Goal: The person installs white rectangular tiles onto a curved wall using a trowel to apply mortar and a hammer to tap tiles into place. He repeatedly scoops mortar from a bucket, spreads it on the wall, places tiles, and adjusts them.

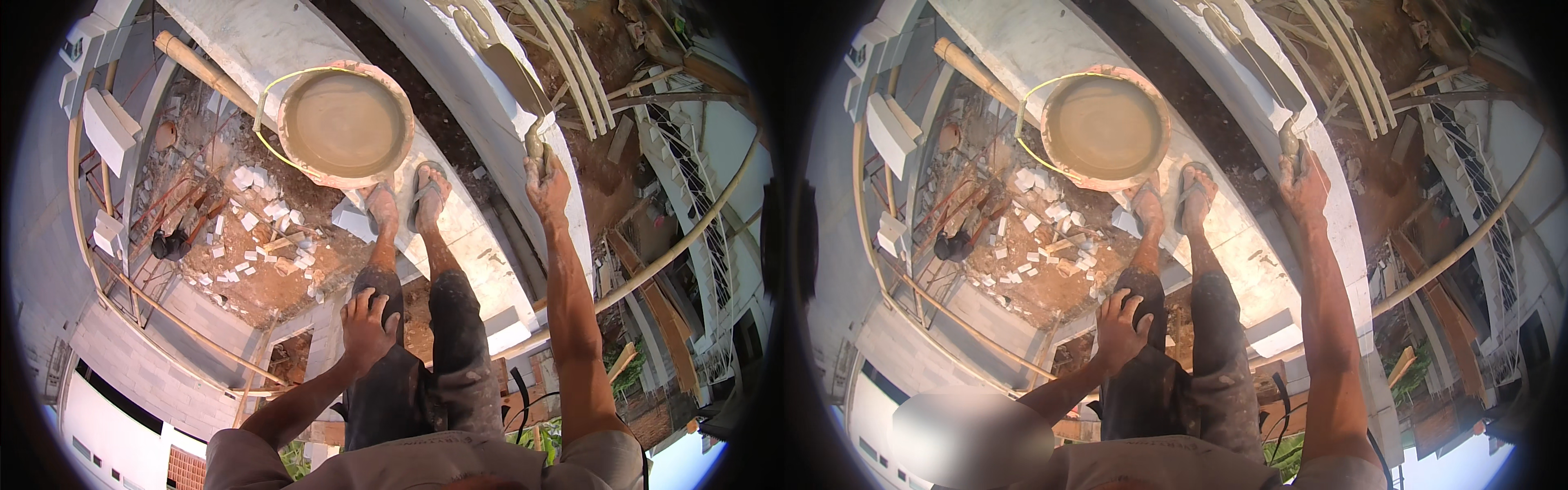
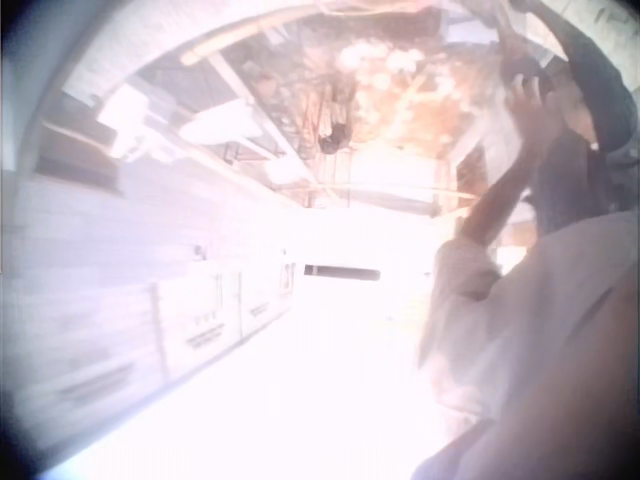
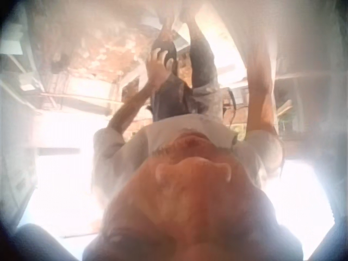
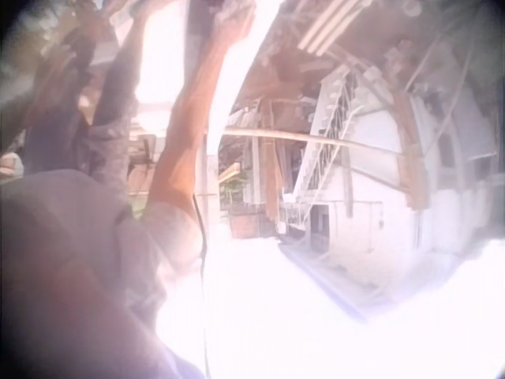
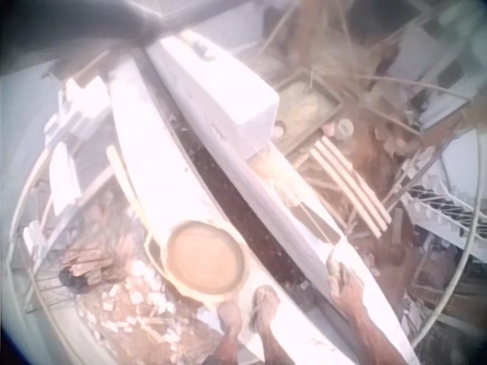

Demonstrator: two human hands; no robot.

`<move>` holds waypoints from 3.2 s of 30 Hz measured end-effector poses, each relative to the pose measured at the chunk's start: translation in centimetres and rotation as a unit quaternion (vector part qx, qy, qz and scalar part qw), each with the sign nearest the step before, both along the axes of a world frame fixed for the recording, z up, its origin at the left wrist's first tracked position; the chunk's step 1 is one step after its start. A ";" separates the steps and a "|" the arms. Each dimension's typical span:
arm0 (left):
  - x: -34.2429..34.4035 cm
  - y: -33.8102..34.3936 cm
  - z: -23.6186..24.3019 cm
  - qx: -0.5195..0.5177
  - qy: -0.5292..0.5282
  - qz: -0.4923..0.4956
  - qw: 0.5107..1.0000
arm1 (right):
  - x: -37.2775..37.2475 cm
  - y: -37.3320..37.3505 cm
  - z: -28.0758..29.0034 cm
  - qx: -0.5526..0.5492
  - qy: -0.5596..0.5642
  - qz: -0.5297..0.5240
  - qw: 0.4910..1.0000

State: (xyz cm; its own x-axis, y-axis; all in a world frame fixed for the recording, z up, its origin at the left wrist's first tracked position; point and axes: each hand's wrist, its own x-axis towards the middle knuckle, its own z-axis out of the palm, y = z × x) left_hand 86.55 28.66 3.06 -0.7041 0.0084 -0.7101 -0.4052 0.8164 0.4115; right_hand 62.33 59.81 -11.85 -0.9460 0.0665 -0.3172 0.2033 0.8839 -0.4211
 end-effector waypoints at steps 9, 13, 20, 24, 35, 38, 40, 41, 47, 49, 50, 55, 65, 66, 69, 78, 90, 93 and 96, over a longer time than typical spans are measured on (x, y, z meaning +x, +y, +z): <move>-0.8 -0.3 -1.4 0.005 0.006 -0.061 0.998 | 6.3 2.6 -0.8 -0.021 0.027 -0.052 0.998; -1.2 -0.6 -1.7 0.005 0.023 -0.067 0.997 | 2.3 0.1 -2.1 -0.032 0.074 -0.046 0.996; -1.6 -0.8 -1.8 0.017 -0.019 -0.067 0.997 | -3.9 -1.5 -2.2 -0.028 0.086 -0.042 0.995; -1.4 -0.6 -1.8 0.026 -0.054 -0.051 0.997 | -2.6 -1.1 -2.0 -0.024 0.064 -0.057 0.996; -0.8 1.7 -1.6 0.023 -0.004 -0.059 0.998 | 3.7 -7.4 -0.5 -0.076 -0.003 0.104 0.992; -1.3 1.0 -1.9 0.029 -0.023 -0.062 0.997 | 3.3 -15.1 -3.8 -0.002 -0.080 0.213 0.974; -1.6 0.5 -2.1 0.024 -0.047 -0.058 0.997 | 2.5 -19.9 -5.9 0.038 -0.155 0.254 0.954; -1.8 0.3 -2.2 0.025 -0.038 -0.046 0.998 | 2.1 -21.1 -6.4 0.007 -0.174 0.237 0.956; -1.9 -0.8 -2.5 0.026 -0.042 -0.045 0.998 | 4.5 -18.0 -5.3 -0.247 -0.266 0.088 0.928; -2.1 -1.2 -2.7 0.054 -0.083 -0.054 0.994 | 4.4 -16.7 -5.8 -0.362 -0.428 -0.049 0.827; -2.2 -1.4 -2.7 0.053 -0.079 -0.059 0.994 | 4.4 -16.0 -5.8 -0.367 -0.450 -0.045 0.813; -3.1 -1.4 -2.6 0.028 -0.075 -0.071 0.994 | 3.1 -12.3 -3.3 -0.478 -0.474 -0.086 0.734; -0.5 1.3 -2.8 0.006 -0.096 -0.160 0.982 | 3.1 3.1 -0.6 -0.263 0.011 -0.075 0.962; -0.1 1.5 -2.9 0.000 -0.095 -0.165 0.982 | 3.5 4.7 -1.1 -0.199 0.030 -0.050 0.978; 0.7 2.1 -2.9 -0.010 -0.098 -0.187 0.977 | 6.7 8.7 -2.6 -0.070 0.065 -0.048 0.994; 1.8 3.2 -2.7 -0.014 -0.083 -0.200 0.976 | 13.6 11.7 -2.4 -0.068 0.078 -0.080 0.991; 1.8 2.6 -2.5 0.002 -0.073 -0.144 0.987 | 10.3 0.8 -1.7 -0.163 0.120 -0.025 0.979; 2.2 2.3 -2.6 -0.011 -0.018 -0.127 0.992 | 9.1 -7.7 -3.5 -0.145 0.053 0.085 0.984; 2.7 1.8 -2.8 -0.003 -0.050 -0.099 0.994 | 6.9 -16.9 -6.5 -0.087 -0.069 0.179 0.977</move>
